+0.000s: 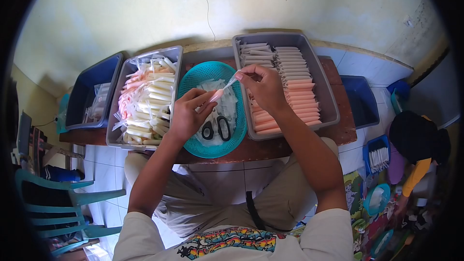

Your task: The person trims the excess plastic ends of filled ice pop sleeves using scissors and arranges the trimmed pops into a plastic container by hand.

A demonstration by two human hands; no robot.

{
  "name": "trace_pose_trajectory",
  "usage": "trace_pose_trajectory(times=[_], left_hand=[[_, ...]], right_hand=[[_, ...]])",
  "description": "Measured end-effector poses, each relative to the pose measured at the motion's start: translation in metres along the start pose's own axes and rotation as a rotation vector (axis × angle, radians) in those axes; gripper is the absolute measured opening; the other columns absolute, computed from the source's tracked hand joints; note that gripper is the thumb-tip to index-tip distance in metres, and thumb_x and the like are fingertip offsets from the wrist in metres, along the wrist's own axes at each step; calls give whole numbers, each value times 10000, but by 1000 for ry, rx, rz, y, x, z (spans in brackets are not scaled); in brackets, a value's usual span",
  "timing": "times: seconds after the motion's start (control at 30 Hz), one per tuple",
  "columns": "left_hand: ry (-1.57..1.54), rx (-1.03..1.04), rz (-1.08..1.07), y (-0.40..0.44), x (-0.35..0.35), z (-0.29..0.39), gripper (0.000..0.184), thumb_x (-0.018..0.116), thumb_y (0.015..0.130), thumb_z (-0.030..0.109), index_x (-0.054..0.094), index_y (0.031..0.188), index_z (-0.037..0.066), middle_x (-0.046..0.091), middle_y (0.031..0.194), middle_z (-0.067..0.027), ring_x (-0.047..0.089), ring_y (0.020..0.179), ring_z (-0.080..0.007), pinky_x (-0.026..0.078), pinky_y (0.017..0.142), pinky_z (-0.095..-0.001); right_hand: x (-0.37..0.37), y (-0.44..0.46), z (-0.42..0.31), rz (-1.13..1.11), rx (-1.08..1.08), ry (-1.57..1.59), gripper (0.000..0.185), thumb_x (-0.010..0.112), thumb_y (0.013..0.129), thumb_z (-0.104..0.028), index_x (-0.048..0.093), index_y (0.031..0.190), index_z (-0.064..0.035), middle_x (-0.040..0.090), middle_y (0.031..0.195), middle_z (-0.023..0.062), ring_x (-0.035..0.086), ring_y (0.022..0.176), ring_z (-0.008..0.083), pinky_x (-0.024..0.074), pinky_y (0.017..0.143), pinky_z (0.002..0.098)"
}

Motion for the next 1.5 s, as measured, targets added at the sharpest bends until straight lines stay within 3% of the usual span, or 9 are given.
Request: trace_pose_trajectory(times=[0.53,0.7,0.93,1.03,1.1,1.13,1.2,1.27,1.5], left_hand=[[-19,-109,103,-11,-23,-14,395,852,860,14,814,1239,116,749,1012,-99,748,843,-230,612,717,-355],[-19,-134,125,-14,-28,-24,391,846,860,-4,812,1236,97,761,1039,-112,758,868,-220,615,728,-344],[-45,-138,238,-14,-31,-29,369,864,825,10,823,1184,90,756,974,-119,747,834,-281,603,731,-381],[-33,-147,259,-13,-32,-32,355,867,823,9,825,1168,77,759,970,-119,749,832,-280,604,731,-381],[-45,-148,271,-14,-31,-34,348,869,820,6,827,1160,72,761,971,-120,749,832,-280,604,731,-382],[-24,-166,257,-14,-31,-35,352,867,828,0,827,1169,76,772,1009,-115,763,864,-254,611,740,-360],[-6,-178,239,-14,-29,-35,357,866,835,-7,827,1179,79,783,1048,-111,776,897,-228,619,749,-339],[-11,-150,274,-13,-28,-35,333,869,812,-7,830,1136,60,767,973,-125,751,836,-282,607,737,-383],[19,-144,273,-17,-27,-39,334,874,802,7,831,1130,58,766,971,-128,750,841,-296,611,744,-395]], right_hand=[[20,7,-8,-73,-78,-134,272,791,1002,-242,781,1114,4,762,933,33,665,834,74,537,767,249],[20,11,-2,-147,4,-139,335,804,983,-213,746,1224,13,761,1005,54,713,833,99,573,691,250],[41,-10,-8,-189,75,-157,368,782,979,-153,708,1270,58,758,1020,95,744,840,111,606,631,270],[58,-26,-9,-293,175,-299,370,764,977,-119,694,1284,74,747,1074,158,774,864,198,610,670,317],[70,-32,15,-312,-132,-650,427,792,940,-154,694,1278,87,750,1134,250,784,906,343,621,793,412],[76,-34,21,-310,-130,-651,427,792,940,-154,694,1278,87,750,1134,250,784,906,343,621,793,412],[90,-37,33,-380,-107,-787,407,817,891,-205,694,1140,93,738,1085,267,731,1026,456,576,964,517],[100,-42,54,-381,-114,-854,463,822,891,-220,670,1190,99,722,1112,279,714,1058,468,573,963,515],[127,-47,67,-402,57,-962,675,830,880,-225,495,1343,134,623,1211,332,675,1108,516,574,972,542]])
Point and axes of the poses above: each hand's wrist, its own y-axis towards the middle knuckle, its own x-axis out of the palm, z = x × y, the point moved 1 cm from there along y, towards the middle knuckle
